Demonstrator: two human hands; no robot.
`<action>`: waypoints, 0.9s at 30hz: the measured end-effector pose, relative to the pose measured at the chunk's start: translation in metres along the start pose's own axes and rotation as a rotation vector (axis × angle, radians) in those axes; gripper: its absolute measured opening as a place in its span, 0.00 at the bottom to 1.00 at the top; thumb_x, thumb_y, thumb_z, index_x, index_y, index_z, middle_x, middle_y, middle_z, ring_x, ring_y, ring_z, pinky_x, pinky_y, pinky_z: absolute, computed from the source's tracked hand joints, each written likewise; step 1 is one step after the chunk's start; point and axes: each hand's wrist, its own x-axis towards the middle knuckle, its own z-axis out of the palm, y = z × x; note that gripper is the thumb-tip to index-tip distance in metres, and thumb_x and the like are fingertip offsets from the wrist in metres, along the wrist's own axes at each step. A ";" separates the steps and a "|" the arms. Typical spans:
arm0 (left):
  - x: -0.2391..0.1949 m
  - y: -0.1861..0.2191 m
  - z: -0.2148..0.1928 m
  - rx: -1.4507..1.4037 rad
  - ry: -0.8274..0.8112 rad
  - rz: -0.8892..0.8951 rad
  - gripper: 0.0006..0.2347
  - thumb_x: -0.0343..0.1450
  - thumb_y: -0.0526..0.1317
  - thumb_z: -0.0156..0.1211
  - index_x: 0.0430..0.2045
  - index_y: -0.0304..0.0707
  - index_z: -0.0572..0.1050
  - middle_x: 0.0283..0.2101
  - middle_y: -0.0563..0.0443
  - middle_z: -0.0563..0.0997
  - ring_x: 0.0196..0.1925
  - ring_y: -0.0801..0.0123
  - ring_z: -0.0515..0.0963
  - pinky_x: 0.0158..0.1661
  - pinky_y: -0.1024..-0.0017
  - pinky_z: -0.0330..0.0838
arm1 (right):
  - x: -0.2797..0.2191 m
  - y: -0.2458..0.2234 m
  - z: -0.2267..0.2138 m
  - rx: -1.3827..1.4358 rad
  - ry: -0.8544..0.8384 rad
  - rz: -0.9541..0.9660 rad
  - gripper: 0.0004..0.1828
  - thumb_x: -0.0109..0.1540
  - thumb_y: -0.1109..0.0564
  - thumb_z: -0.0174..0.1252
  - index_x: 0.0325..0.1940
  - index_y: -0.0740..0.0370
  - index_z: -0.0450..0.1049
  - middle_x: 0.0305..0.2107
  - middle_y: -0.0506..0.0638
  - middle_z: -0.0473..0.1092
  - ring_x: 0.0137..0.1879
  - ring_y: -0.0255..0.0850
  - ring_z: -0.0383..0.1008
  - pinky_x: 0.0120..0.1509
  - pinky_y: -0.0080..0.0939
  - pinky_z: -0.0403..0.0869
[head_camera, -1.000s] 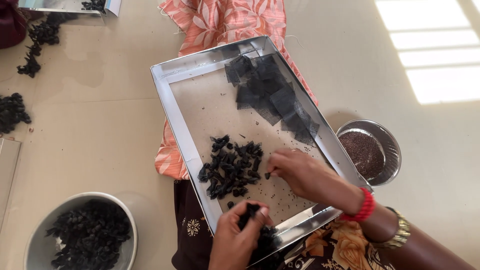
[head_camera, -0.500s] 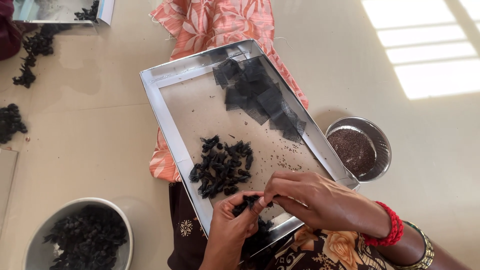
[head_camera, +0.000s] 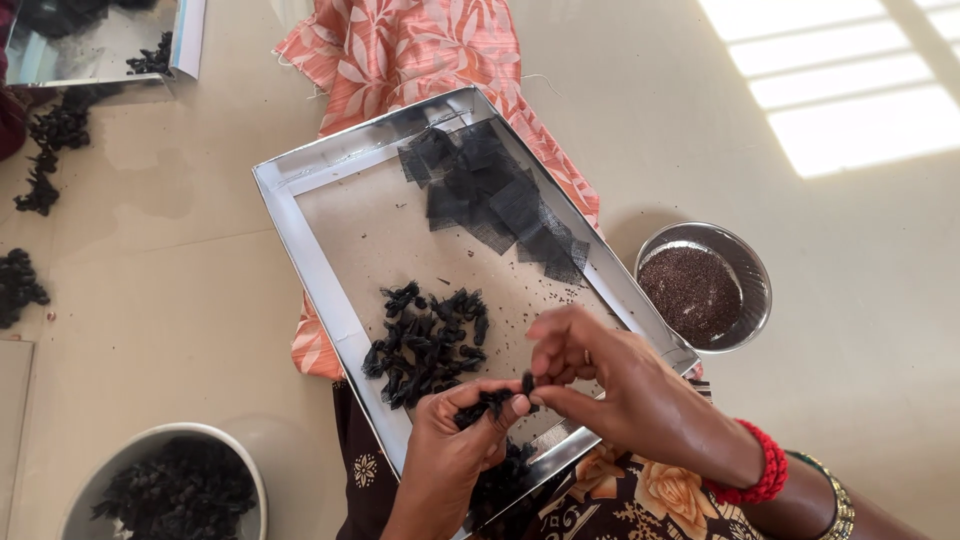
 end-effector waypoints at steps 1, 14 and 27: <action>0.000 0.001 0.002 0.004 -0.001 -0.001 0.08 0.67 0.35 0.70 0.35 0.29 0.84 0.15 0.60 0.67 0.16 0.83 0.58 0.18 0.77 0.48 | -0.001 0.005 0.002 0.002 0.003 -0.001 0.24 0.58 0.63 0.65 0.56 0.61 0.66 0.35 0.49 0.75 0.40 0.37 0.82 0.46 0.37 0.83; 0.003 -0.001 0.009 -0.075 0.115 0.034 0.03 0.67 0.30 0.65 0.30 0.28 0.80 0.17 0.59 0.71 0.15 0.82 0.62 0.18 0.78 0.52 | -0.023 0.013 0.029 -0.208 0.214 -0.178 0.30 0.62 0.65 0.59 0.70 0.58 0.65 0.40 0.53 0.80 0.45 0.40 0.84 0.48 0.40 0.82; 0.002 0.002 0.008 -0.078 0.139 0.015 0.05 0.65 0.31 0.68 0.31 0.29 0.78 0.18 0.57 0.71 0.15 0.81 0.61 0.17 0.77 0.51 | -0.007 0.047 -0.005 0.127 -0.162 0.109 0.13 0.69 0.54 0.58 0.44 0.66 0.82 0.23 0.44 0.70 0.30 0.29 0.64 0.32 0.34 0.66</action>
